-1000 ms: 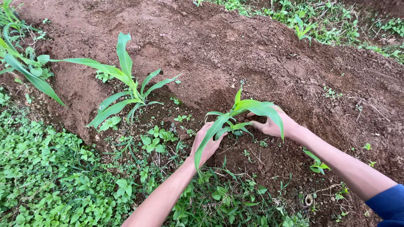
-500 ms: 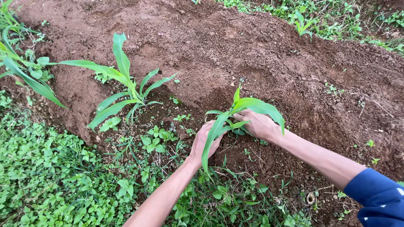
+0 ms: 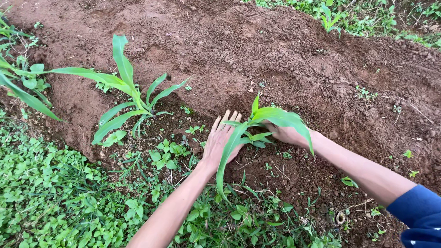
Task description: The person removes small weeds by hand from around young corn plants in a garden bed. They pull weeds from the soil and place them aside, then move to the next plant and repeat the process.
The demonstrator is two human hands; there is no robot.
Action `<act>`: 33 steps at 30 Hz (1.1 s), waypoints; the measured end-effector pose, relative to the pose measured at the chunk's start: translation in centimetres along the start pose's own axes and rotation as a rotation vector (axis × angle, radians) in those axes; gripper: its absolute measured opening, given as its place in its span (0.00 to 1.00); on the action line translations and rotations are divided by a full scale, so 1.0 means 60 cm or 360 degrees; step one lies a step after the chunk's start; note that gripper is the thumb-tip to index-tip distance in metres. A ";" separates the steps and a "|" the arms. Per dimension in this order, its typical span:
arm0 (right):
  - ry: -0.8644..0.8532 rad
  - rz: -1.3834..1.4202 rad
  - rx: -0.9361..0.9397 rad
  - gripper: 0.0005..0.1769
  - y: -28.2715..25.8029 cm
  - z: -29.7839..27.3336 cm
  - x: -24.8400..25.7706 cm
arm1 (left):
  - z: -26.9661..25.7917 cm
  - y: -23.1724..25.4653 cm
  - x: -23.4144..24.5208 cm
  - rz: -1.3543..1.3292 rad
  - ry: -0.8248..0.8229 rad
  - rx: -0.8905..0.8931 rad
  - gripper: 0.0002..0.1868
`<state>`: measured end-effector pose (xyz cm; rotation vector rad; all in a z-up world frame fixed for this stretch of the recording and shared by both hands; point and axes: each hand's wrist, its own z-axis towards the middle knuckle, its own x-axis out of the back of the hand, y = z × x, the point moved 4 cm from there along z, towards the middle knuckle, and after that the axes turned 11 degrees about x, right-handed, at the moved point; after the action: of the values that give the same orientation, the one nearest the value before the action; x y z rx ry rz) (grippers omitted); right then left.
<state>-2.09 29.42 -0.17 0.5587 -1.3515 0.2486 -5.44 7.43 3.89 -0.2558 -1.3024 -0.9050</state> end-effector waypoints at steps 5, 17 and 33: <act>0.0706 0.0626 0.0265 0.17 0.021 0.029 0.111 | 0.002 0.012 0.006 0.0126 0.0039 0.0048 0.38; 0.0376 0.0857 -0.0283 0.26 -0.039 0.030 0.107 | -0.018 -0.003 0.017 -0.0179 0.0106 -0.0231 0.24; 0.0199 0.1237 -0.0009 0.26 -0.118 -0.005 0.201 | -0.074 0.087 0.042 -0.0445 -0.0509 0.0348 0.38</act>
<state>4.17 21.82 9.79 -0.0156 -1.3940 0.8936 1.39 6.90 6.52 -0.0464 -1.7524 -0.9723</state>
